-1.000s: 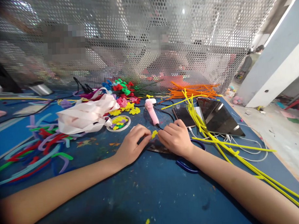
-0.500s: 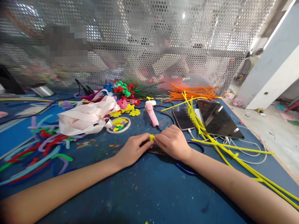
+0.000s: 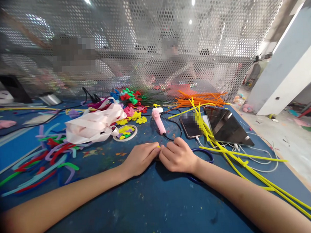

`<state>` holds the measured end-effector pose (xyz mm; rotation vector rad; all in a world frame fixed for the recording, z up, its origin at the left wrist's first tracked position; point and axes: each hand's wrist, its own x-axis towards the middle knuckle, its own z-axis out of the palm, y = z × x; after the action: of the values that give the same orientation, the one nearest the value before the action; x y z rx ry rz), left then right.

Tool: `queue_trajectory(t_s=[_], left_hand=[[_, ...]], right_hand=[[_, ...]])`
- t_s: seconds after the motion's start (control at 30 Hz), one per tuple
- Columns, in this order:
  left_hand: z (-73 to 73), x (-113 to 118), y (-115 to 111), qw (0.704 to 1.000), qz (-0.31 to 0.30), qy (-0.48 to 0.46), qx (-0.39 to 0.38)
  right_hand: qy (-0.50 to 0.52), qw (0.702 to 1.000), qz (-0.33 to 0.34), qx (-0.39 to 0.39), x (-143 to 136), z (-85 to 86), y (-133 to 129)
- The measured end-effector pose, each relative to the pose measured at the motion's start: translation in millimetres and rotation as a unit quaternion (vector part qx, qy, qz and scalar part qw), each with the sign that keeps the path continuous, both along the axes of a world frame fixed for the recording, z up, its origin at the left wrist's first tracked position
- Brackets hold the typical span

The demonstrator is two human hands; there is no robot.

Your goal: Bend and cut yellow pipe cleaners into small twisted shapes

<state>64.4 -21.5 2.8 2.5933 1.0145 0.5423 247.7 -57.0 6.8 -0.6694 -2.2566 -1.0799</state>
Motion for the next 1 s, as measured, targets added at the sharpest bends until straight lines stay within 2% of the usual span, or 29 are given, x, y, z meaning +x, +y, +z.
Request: queue_trajectory(t_s=[0.1,0.2,0.27,0.37,0.47,0.57,0.8,1.0], left_hand=[[-0.2,-1.4,1.8,0.999,-0.036,-0.003,-0.022],[-3.1,-2.9,5.1,0.997,-0.05,-0.025,-0.055],[-4.7,-3.4,7.1,0.995,-0.047,-0.048,-0.075],[-4.3,-3.3,8.2,0.99,-0.04,-0.093,-0.096],[-1.7,-3.2,7.0,0.985,-0.044,-0.125,-0.113],[0.4,-3.4,5.3,0.982,-0.049,-0.136,-0.121],[-0.9,-2.6,4.7,0.99,-0.039,-0.109,-0.08],[-1.3,-2.5,4.5,0.991,-0.042,-0.102,-0.075]], right_hand=[[0.001,0.999,0.02,-0.04,2.7,-2.0,4.0],[0.045,0.989,0.018,-0.137,5.5,-6.8,10.9],[0.105,0.968,0.01,-0.227,6.1,-9.8,14.5],[0.178,0.919,0.018,-0.351,5.7,-10.3,16.1],[0.203,0.886,0.014,-0.417,5.3,-7.6,15.1],[0.18,0.884,0.007,-0.432,5.4,-6.5,14.6],[0.128,0.919,-0.047,-0.369,3.6,-13.6,16.1],[0.115,0.927,-0.052,-0.354,3.2,-15.8,17.1]])
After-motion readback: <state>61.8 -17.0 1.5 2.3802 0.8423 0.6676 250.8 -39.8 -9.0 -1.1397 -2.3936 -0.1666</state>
